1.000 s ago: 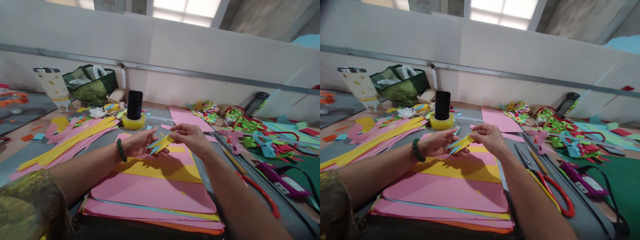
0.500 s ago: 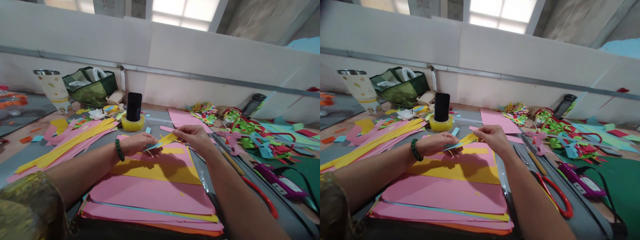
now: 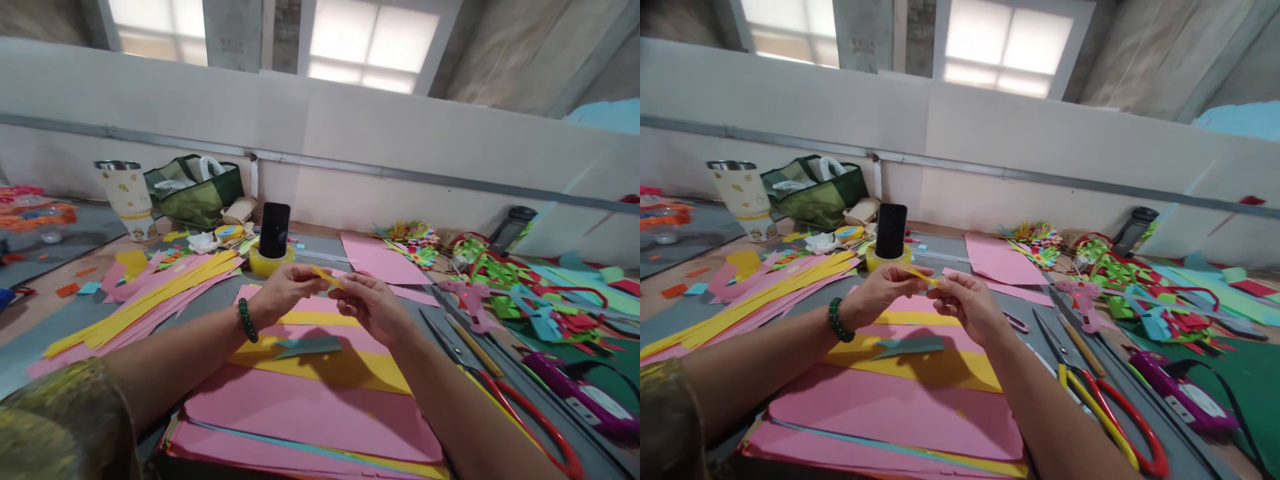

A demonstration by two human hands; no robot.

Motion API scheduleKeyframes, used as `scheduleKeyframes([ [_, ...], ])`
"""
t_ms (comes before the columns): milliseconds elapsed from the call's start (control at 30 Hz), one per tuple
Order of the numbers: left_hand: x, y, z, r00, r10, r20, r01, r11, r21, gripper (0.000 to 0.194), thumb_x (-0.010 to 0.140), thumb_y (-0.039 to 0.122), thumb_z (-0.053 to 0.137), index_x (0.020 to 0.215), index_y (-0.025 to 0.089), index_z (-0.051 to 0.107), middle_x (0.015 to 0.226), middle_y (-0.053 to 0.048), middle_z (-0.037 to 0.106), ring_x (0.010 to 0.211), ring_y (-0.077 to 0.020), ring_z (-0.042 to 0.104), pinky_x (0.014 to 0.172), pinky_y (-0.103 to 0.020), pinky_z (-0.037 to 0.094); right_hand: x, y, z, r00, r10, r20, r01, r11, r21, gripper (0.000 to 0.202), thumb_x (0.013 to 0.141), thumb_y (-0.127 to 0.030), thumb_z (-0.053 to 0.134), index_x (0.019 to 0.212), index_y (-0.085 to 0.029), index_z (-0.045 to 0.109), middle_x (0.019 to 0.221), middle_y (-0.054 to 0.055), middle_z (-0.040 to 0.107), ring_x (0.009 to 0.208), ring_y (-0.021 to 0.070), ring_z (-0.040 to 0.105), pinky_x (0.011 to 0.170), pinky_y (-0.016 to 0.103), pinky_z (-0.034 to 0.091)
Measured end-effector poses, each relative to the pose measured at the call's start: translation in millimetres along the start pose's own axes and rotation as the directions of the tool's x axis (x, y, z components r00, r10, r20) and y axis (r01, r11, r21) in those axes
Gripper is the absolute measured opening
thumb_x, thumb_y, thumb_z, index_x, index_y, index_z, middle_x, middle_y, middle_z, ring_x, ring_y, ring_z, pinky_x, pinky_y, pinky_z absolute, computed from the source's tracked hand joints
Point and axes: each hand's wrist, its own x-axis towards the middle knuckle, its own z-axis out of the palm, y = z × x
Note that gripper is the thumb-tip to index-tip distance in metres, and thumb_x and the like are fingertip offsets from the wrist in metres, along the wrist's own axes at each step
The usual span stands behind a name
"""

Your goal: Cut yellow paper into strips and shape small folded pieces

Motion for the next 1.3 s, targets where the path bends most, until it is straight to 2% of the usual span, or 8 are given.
scheduleKeyframes([
  [100,-0.7,-4.4,1.8,0.999,-0.033,-0.016,0.030,0.990,-0.140,0.027,0.068,0.028,0.073,0.092,0.015,0.072,0.080,-0.004,0.069,0.071,-0.0130,0.057,0.066,-0.024,0.041,-1.5,1.2,2.1,1.000,-0.020,-0.020,0.020,1.000,-0.003,0.028,0.059,-0.035,0.080,0.070,-0.017,0.061,0.063,0.002,0.069,0.051,0.0091,0.061,0.050,0.018,0.047],
  [200,-3.7,-3.2,4.9,0.994,-0.026,0.107,0.048,0.978,-0.201,0.038,0.066,0.024,0.075,0.103,0.016,0.069,0.092,-0.007,0.070,0.089,-0.0183,0.061,0.079,-0.028,0.043,-1.1,0.8,2.8,0.989,-0.091,-0.119,0.094,0.996,0.012,0.029,0.058,-0.037,0.079,0.069,-0.018,0.059,0.060,0.001,0.069,0.048,0.0101,0.061,0.050,0.020,0.048],
  [267,-6.0,-1.9,8.1,0.990,0.012,0.144,0.015,0.982,-0.188,0.033,0.069,0.027,0.073,0.101,0.016,0.070,0.096,-0.007,0.070,0.094,-0.0200,0.060,0.084,-0.030,0.043,-0.7,2.0,4.8,0.983,-0.112,-0.143,0.115,0.993,0.010,0.030,0.058,-0.038,0.079,0.069,-0.019,0.059,0.059,0.000,0.068,0.047,0.0104,0.061,0.050,0.021,0.048],
  [467,-4.8,-8.3,7.5,0.999,-0.046,0.004,0.046,0.976,-0.212,0.023,0.072,0.035,0.072,0.086,0.016,0.072,0.081,-0.004,0.067,0.074,-0.0118,0.056,0.072,-0.024,0.042,-2.7,6.6,8.9,0.994,-0.093,-0.062,0.090,0.995,-0.053,0.030,0.063,-0.041,0.076,0.068,-0.018,0.057,0.062,0.001,0.069,0.053,0.0105,0.062,0.054,0.021,0.048],
  [600,-2.9,-10.8,4.1,0.994,-0.110,-0.003,0.103,0.938,-0.330,0.025,0.068,0.037,0.076,0.079,0.014,0.071,0.070,-0.001,0.060,0.065,-0.0086,0.051,0.069,-0.024,0.040,-6.7,3.0,7.6,0.977,-0.208,-0.048,0.191,0.951,-0.241,0.028,0.068,-0.046,0.071,0.074,-0.019,0.061,0.068,0.001,0.069,0.060,0.0123,0.064,0.058,0.023,0.049],
  [767,-2.7,-10.0,5.3,0.991,-0.133,-0.030,0.119,0.949,-0.293,0.028,0.063,0.038,0.079,0.072,0.013,0.069,0.064,0.001,0.058,0.060,-0.0079,0.049,0.064,-0.023,0.039,-9.6,0.9,7.1,0.924,-0.380,0.036,0.335,0.761,-0.556,0.027,0.067,-0.045,0.072,0.073,-0.019,0.070,0.070,0.003,0.068,0.065,0.0150,0.060,0.060,0.027,0.049],
  [967,-3.6,-8.1,8.7,0.975,-0.220,-0.038,0.189,0.904,-0.385,0.030,0.058,0.034,0.082,0.074,0.012,0.069,0.066,0.000,0.060,0.064,-0.0084,0.054,0.069,-0.024,0.042,-6.8,4.7,6.3,0.948,-0.317,-0.016,0.271,0.834,-0.480,0.030,0.066,-0.048,0.072,0.068,-0.018,0.069,0.063,0.003,0.068,0.058,0.0139,0.061,0.059,0.028,0.052],
  [1300,-5.6,-7.6,6.9,0.966,-0.254,-0.049,0.227,0.923,-0.311,0.033,0.060,0.039,0.080,0.067,0.010,0.066,0.062,-0.002,0.061,0.060,-0.0087,0.056,0.064,-0.023,0.041,-6.6,5.9,5.6,0.978,-0.210,-0.003,0.188,0.882,-0.432,0.034,0.069,-0.050,0.071,0.068,-0.016,0.067,0.063,0.003,0.070,0.051,0.0101,0.061,0.054,0.023,0.051],
])
